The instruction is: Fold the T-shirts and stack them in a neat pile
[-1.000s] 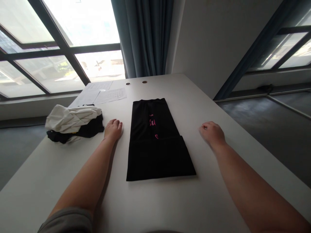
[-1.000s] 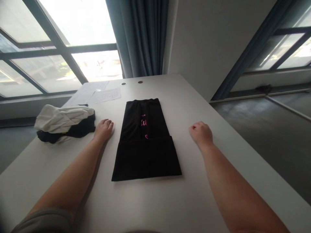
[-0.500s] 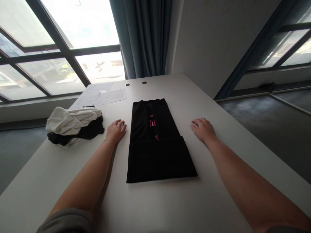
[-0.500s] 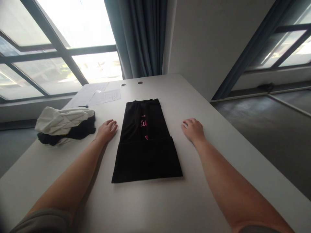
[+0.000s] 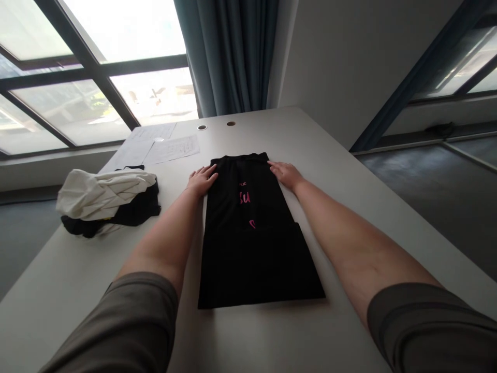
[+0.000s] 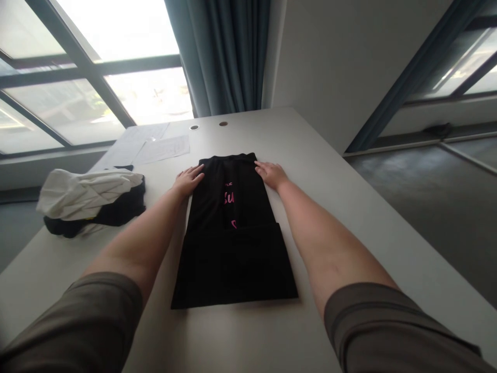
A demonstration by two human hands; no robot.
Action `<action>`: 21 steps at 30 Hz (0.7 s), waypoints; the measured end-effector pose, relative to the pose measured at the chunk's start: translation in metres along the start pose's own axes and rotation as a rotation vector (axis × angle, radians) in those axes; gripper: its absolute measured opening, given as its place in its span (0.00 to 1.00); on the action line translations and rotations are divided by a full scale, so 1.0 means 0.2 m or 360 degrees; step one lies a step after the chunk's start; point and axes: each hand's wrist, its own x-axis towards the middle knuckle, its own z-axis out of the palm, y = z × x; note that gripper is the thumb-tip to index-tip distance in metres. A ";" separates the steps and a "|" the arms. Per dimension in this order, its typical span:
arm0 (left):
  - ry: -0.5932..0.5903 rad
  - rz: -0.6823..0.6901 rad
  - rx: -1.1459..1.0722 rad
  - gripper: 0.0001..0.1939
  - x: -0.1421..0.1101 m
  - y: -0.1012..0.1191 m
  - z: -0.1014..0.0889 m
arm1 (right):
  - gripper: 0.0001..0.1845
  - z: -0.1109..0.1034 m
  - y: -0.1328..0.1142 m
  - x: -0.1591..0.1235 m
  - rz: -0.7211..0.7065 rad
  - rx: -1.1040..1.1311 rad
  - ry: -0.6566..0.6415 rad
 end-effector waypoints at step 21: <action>0.0684 0.0436 -0.0608 0.36 0.14 0.02 0.08 | 0.25 0.03 -0.04 0.08 -0.0067 0.1085 0.0529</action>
